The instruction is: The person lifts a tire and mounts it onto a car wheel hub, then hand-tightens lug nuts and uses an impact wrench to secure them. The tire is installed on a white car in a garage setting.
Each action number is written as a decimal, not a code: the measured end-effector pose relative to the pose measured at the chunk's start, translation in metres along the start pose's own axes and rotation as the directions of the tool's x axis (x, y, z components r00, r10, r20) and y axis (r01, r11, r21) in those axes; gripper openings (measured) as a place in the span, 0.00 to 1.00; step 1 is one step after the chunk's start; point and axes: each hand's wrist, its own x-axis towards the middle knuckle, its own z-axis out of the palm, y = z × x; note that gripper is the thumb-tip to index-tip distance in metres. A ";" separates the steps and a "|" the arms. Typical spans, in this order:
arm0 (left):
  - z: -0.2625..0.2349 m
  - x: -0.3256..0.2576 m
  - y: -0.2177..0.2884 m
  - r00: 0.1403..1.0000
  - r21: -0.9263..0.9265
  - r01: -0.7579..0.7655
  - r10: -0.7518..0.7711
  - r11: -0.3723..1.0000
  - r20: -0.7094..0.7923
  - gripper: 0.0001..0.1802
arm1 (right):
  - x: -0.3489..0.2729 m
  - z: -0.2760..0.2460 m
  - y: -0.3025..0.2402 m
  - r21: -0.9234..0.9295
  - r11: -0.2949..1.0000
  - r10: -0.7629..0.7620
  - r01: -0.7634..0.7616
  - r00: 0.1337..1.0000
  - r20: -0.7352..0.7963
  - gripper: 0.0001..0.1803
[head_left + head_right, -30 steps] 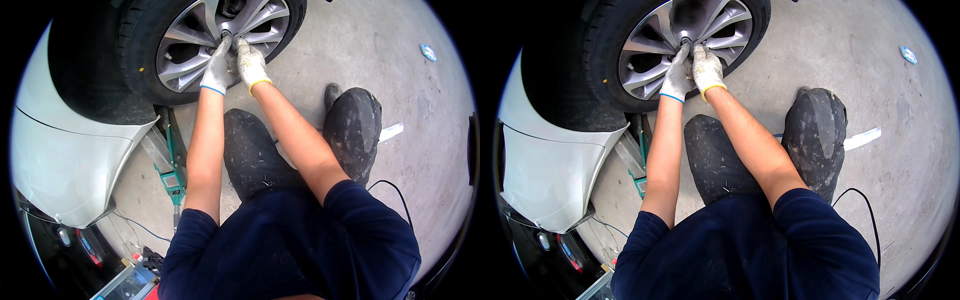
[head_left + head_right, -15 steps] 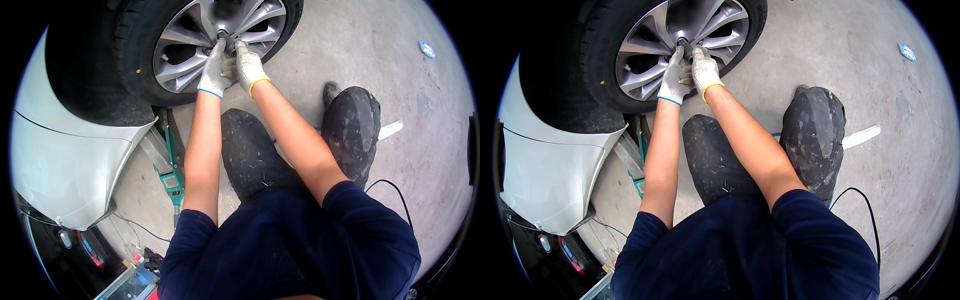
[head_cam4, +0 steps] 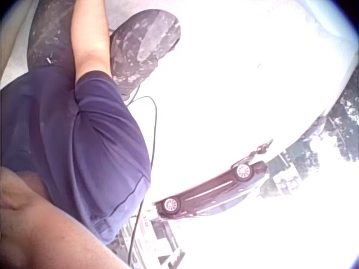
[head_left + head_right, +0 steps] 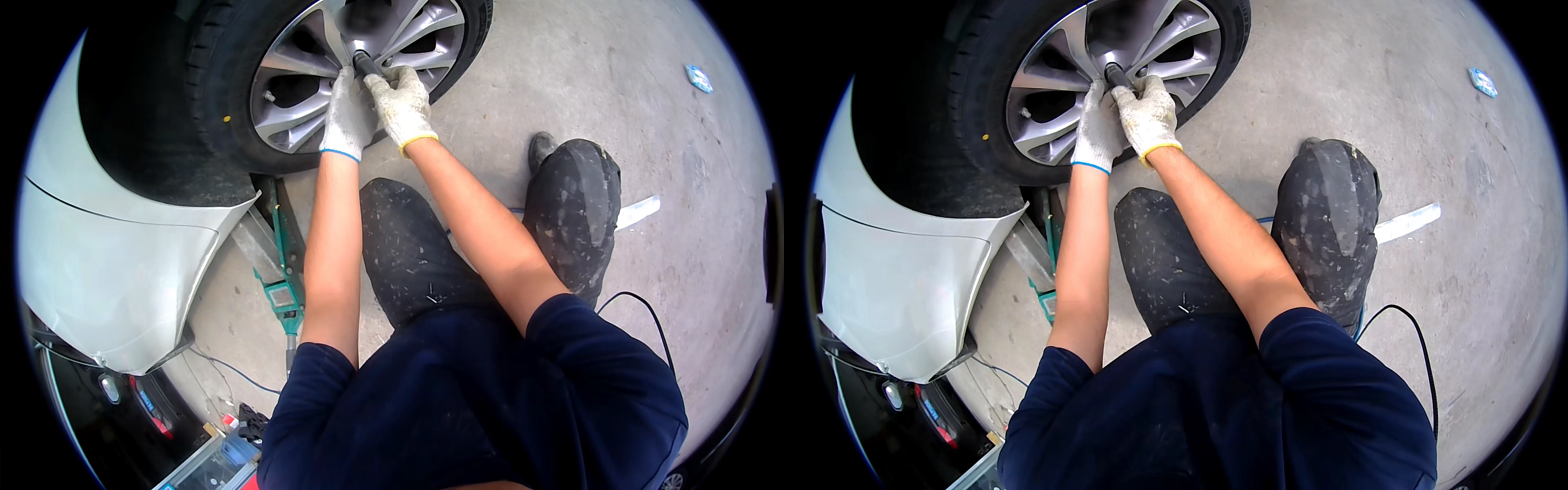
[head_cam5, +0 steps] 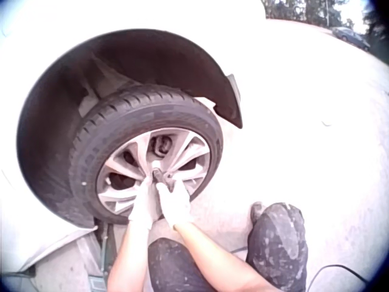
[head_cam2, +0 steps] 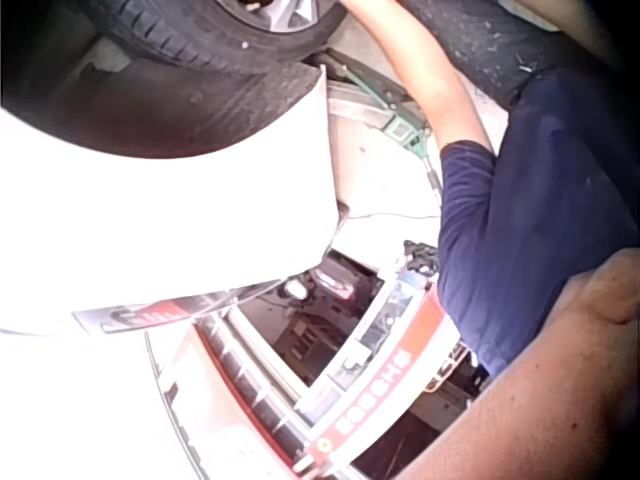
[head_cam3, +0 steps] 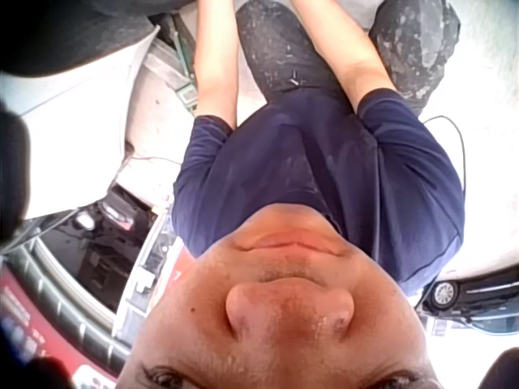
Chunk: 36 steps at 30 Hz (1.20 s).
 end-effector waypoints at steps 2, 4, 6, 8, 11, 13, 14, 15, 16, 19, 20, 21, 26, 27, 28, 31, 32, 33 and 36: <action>-0.014 -0.010 -0.005 0.990 -0.029 0.001 0.003 1.000 0.143 0.32 | 0.009 -0.005 0.006 0.521 0.697 0.355 -0.492 0.869 0.346 0.26; -0.018 -0.016 -0.018 0.969 0.149 -0.048 0.082 0.988 -0.232 0.28 | 0.016 0.001 0.020 0.304 0.940 0.134 -0.155 0.987 0.090 0.28; -0.061 -0.028 -0.022 0.933 0.319 -0.083 0.186 0.944 -0.308 0.25 | -0.016 -0.004 -0.010 -0.199 0.976 -0.082 0.087 0.996 0.033 0.31; -0.078 -0.039 -0.031 0.911 0.315 -0.070 0.189 0.946 -0.367 0.24 | -0.008 0.002 0.006 -0.227 0.950 -0.231 0.213 0.972 -0.052 0.28; -0.120 -0.066 -0.051 0.864 0.399 -0.078 0.261 0.914 -0.429 0.23 | 0.004 -0.002 0.002 0.468 0.775 0.315 -0.424 0.902 0.297 0.25; -0.139 -0.085 -0.065 0.816 0.389 -0.047 0.259 0.920 -0.516 0.22 | 0.010 0.001 0.022 0.057 0.991 -0.114 0.117 0.992 -0.062 0.24; -0.154 -0.096 -0.068 0.778 0.383 -0.038 0.268 0.923 -0.568 0.22 | 0.004 0.004 0.020 -0.126 0.968 -0.227 0.219 0.972 -0.060 0.24; -0.170 -0.105 -0.075 0.758 0.393 -0.026 0.274 0.919 -0.591 0.22 | -0.001 0.005 0.015 -0.310 0.900 -0.342 0.307 0.938 -0.063 0.25; -0.189 -0.115 -0.085 0.740 0.402 -0.009 0.276 0.916 -0.613 0.21 | 0.001 0.002 0.014 0.029 0.998 -0.049 0.049 0.999 0.014 0.26; -0.246 -0.147 -0.125 0.699 0.543 0.185 0.279 0.819 -0.659 0.22 | 0.006 -0.010 0.000 0.403 0.742 0.367 -0.535 0.828 0.424 0.38; -0.267 -0.161 -0.142 0.690 0.598 0.278 0.277 0.752 -0.669 0.23 | 0.000 -0.008 0.003 0.229 0.930 0.236 -0.286 0.946 0.224 0.37; -0.305 -0.183 -0.160 0.631 0.585 0.387 0.258 0.713 -0.732 0.27 | -0.007 0.001 0.001 0.002 1.000 0.028 -0.028 0.996 0.083 0.36; -0.372 -0.260 -0.285 0.460 0.479 0.791 0.146 0.379 -0.876 0.37 | 0.010 -0.002 0.009 0.470 0.766 0.293 -0.438 0.889 0.350 0.26; -0.406 -0.289 -0.311 0.372 0.424 0.821 0.205 0.382 -0.905 0.37 | 0.007 0.004 0.004 0.449 0.766 0.297 -0.461 0.872 0.388 0.27; -0.435 -0.318 -0.331 0.279 0.366 0.845 0.263 0.389 -0.924 0.37 | -0.001 0.006 -0.002 0.342 0.885 0.182 -0.316 0.911 0.371 0.28; -0.402 -0.299 -0.393 0.400 0.339 0.793 -0.014 0.506 -0.916 0.34 | 0.027 0.006 0.033 -0.017 0.997 -0.072 0.075 0.988 0.138 0.27; -0.391 -0.292 -0.407 0.452 0.317 0.759 -0.110 0.569 -0.885 0.33 | 0.031 0.004 0.039 0.087 0.996 -0.012 0.000 0.989 0.147 0.26; -0.386 -0.294 -0.415 0.489 0.274 0.715 -0.180 0.643 -0.854 0.33 | 0.028 0.001 0.036 0.375 0.883 0.176 -0.284 0.939 0.297 0.27; -0.388 -0.292 -0.428 0.607 0.083 0.592 -0.376 0.802 -0.700 0.30 | 0.019 0.001 0.029 0.475 0.772 0.231 -0.422 0.883 0.409 0.25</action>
